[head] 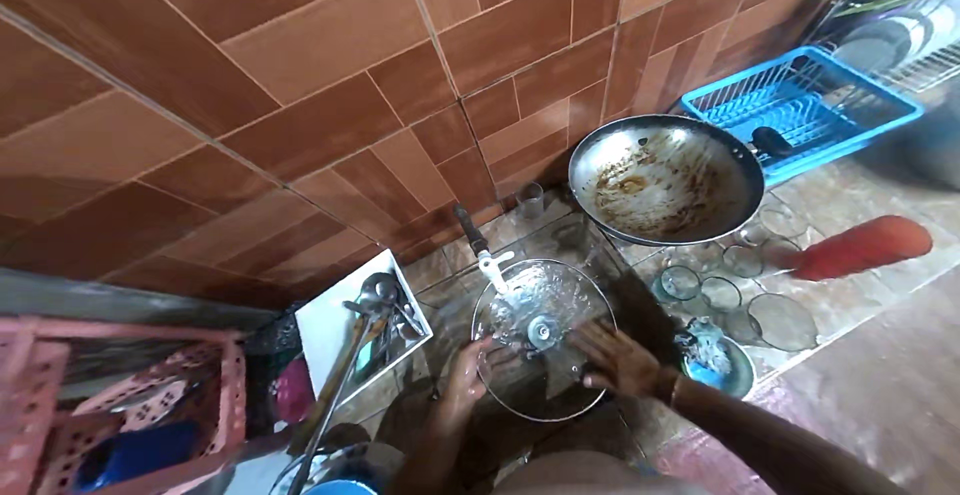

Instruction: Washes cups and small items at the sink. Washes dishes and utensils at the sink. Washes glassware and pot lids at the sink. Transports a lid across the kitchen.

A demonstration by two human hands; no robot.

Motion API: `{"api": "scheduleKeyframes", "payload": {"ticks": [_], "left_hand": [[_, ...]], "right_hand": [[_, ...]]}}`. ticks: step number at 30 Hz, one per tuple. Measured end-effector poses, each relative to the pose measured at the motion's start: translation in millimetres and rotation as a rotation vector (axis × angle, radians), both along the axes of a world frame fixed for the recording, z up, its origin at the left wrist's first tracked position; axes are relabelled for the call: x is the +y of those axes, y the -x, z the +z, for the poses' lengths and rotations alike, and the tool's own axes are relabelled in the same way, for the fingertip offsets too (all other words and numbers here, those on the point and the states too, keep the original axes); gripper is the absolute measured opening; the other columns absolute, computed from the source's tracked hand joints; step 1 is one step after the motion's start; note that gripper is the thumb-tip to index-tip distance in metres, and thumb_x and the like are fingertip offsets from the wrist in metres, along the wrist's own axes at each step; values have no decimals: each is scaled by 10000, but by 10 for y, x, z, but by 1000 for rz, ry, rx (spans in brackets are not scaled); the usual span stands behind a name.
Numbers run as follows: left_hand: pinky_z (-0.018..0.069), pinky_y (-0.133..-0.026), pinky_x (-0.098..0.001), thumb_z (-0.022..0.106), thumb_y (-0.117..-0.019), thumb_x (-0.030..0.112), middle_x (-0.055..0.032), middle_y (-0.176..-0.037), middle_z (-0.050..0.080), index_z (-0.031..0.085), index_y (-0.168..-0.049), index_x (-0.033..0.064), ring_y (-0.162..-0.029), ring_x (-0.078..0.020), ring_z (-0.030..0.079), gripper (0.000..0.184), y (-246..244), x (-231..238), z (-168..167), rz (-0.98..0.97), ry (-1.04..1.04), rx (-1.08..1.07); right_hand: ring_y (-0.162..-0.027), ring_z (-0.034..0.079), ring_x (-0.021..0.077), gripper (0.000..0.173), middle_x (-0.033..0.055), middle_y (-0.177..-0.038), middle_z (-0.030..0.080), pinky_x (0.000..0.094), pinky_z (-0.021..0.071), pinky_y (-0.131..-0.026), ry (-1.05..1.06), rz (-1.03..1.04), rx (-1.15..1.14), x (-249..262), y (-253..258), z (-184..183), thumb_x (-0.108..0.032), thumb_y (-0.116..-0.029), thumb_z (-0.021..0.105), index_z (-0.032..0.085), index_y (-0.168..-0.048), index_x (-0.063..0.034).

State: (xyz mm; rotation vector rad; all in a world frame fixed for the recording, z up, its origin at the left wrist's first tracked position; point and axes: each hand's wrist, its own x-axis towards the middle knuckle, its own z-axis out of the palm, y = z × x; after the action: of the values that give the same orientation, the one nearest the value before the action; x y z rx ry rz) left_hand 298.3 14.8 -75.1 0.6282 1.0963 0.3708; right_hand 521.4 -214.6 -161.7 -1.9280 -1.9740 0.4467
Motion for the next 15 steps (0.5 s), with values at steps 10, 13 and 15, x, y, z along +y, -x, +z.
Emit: {"api": "scheduleKeyframes", "payload": {"ticks": [10,13,15], "left_hand": [[611,-682,-496,382,-1106,425,-170,-1002,687,570,-1241,39,-798,-305,705,450,-129,-324,-39,26,-76,107],[571,-581,-314,374,-1092,472,-43,-798,688,647,-1098,90,-659,-129,661,469,-52,-254,-61,84,-190,95],[606,-629,-355,368,-1090,491,-89,-1019,737,589,-1330,124,-762,-189,717,491,54,-133,-83,122,-216,54]], "right_hand": [[-1578,196,306,773,156,-1693,243,511,165,-1284,-27,-192,282,1583,757,259,-585,-1046,405,306,-1616,-74],[-1587,179,246,670,99,-1704,240,487,143,-1294,-104,76,287,1311,1073,321,-502,-1096,316,300,-1622,-87],[-1577,217,262,596,70,-1681,313,493,168,-1290,-212,275,291,948,1043,275,-469,-1095,389,390,-1594,-142]]}}
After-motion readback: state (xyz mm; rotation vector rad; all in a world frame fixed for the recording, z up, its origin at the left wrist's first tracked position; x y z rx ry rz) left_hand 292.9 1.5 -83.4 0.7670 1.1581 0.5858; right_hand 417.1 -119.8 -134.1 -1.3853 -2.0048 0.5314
